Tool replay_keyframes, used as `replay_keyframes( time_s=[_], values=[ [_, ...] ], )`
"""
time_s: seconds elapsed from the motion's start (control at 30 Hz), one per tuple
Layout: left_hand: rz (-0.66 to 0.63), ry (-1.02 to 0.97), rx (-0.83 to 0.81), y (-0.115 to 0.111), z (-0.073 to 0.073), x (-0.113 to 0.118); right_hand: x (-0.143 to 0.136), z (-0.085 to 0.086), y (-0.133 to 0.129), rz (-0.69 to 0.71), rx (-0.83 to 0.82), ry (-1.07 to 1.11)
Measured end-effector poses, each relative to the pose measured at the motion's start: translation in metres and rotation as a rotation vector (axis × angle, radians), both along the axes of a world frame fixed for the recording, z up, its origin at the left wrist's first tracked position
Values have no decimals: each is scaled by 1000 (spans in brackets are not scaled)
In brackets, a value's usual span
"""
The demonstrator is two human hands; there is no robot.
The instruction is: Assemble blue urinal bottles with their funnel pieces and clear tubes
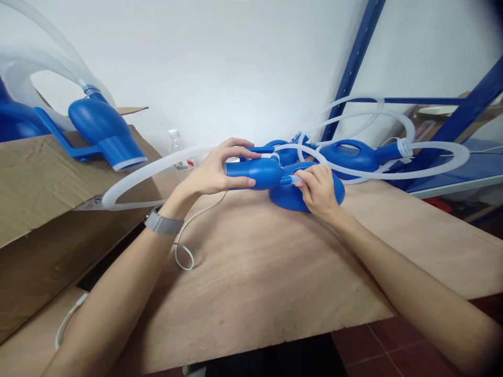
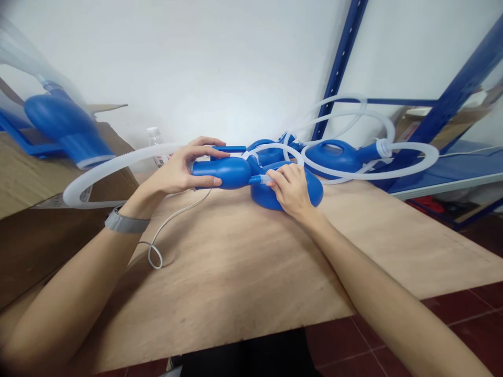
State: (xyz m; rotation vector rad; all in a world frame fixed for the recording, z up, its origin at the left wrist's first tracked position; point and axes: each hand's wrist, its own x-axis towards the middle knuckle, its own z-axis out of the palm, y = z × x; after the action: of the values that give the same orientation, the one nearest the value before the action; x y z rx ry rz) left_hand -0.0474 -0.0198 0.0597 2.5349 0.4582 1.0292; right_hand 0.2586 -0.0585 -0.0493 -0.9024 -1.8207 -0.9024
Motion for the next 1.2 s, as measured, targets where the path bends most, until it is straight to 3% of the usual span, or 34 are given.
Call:
replay_keyframes(
  time_s=[0.27, 0.8, 1.2],
  values=[
    [14, -12, 76, -5, 2, 1, -1, 0, -1, 28, -44, -29],
    [3, -27, 111, -27, 23, 0, -24, 14, -15, 148, 78, -38],
    [-17, -43, 153, -36, 33, -2, -33, 23, -28, 95, 4, 42]
  ],
)
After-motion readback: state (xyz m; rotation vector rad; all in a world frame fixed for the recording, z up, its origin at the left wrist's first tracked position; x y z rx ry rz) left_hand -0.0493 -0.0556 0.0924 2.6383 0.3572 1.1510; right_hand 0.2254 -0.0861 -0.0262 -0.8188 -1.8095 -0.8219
